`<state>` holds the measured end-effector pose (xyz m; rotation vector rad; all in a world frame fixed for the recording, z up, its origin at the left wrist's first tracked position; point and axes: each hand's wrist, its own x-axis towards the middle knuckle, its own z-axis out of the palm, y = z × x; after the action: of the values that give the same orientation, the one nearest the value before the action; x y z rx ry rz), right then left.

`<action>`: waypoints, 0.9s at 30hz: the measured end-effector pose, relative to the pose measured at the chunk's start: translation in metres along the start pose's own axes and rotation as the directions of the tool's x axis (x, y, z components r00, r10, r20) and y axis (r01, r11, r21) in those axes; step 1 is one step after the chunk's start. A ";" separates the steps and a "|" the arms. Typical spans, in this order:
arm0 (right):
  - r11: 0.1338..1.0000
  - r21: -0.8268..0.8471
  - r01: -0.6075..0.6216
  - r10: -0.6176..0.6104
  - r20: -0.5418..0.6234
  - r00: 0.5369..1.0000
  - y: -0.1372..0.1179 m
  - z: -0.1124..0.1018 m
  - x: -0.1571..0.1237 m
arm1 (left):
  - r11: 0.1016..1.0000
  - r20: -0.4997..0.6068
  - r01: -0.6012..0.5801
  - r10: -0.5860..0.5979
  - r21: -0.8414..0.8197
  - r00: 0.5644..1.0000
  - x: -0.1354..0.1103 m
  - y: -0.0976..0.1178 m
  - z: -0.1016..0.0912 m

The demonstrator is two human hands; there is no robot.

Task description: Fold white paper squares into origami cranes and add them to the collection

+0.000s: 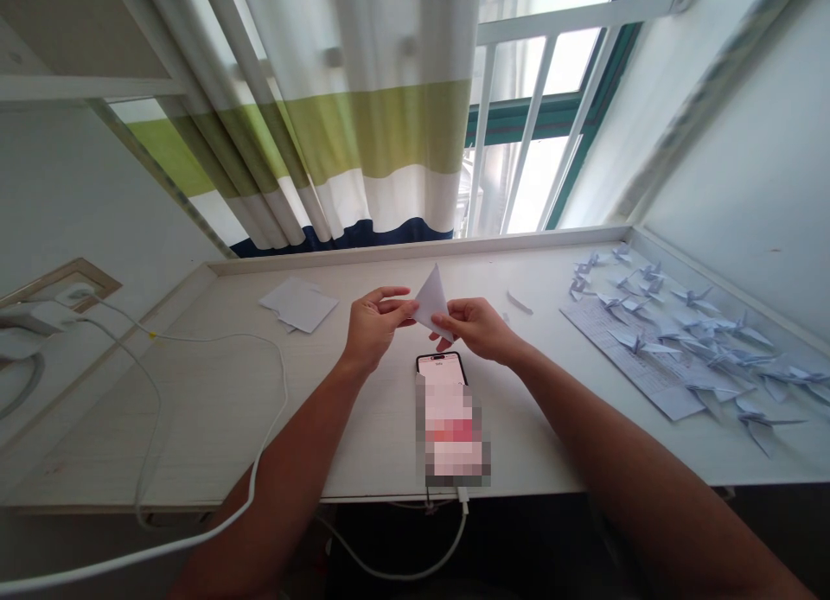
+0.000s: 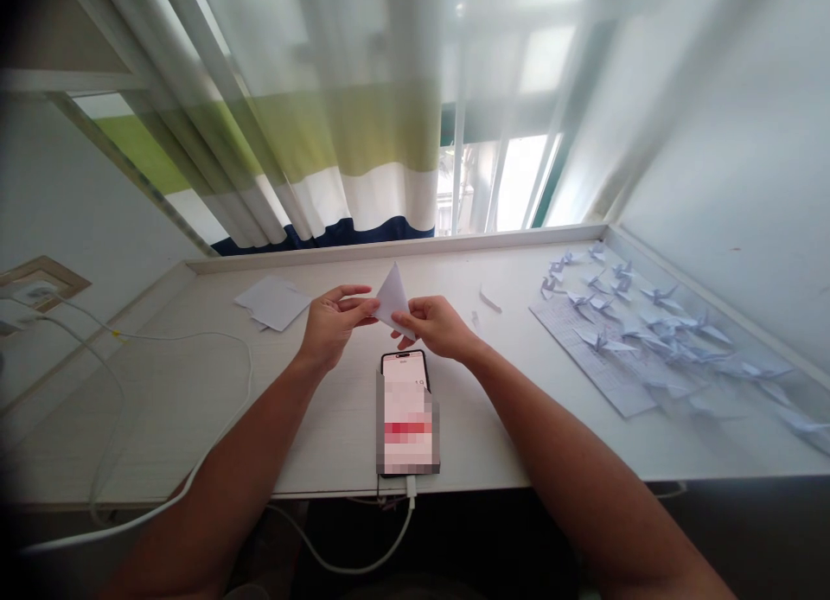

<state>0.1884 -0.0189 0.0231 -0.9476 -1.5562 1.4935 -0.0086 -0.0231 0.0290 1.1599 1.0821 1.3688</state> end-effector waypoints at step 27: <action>0.977 -0.215 0.008 0.026 0.154 0.988 -0.008 -0.001 -0.006 | 0.995 0.054 0.094 -0.094 0.015 0.994 0.005 0.004 -0.008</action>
<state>0.1920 -0.0240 0.0305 -0.9785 -1.8589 1.4558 -0.0178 -0.0183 0.0327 1.1344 1.0938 1.2525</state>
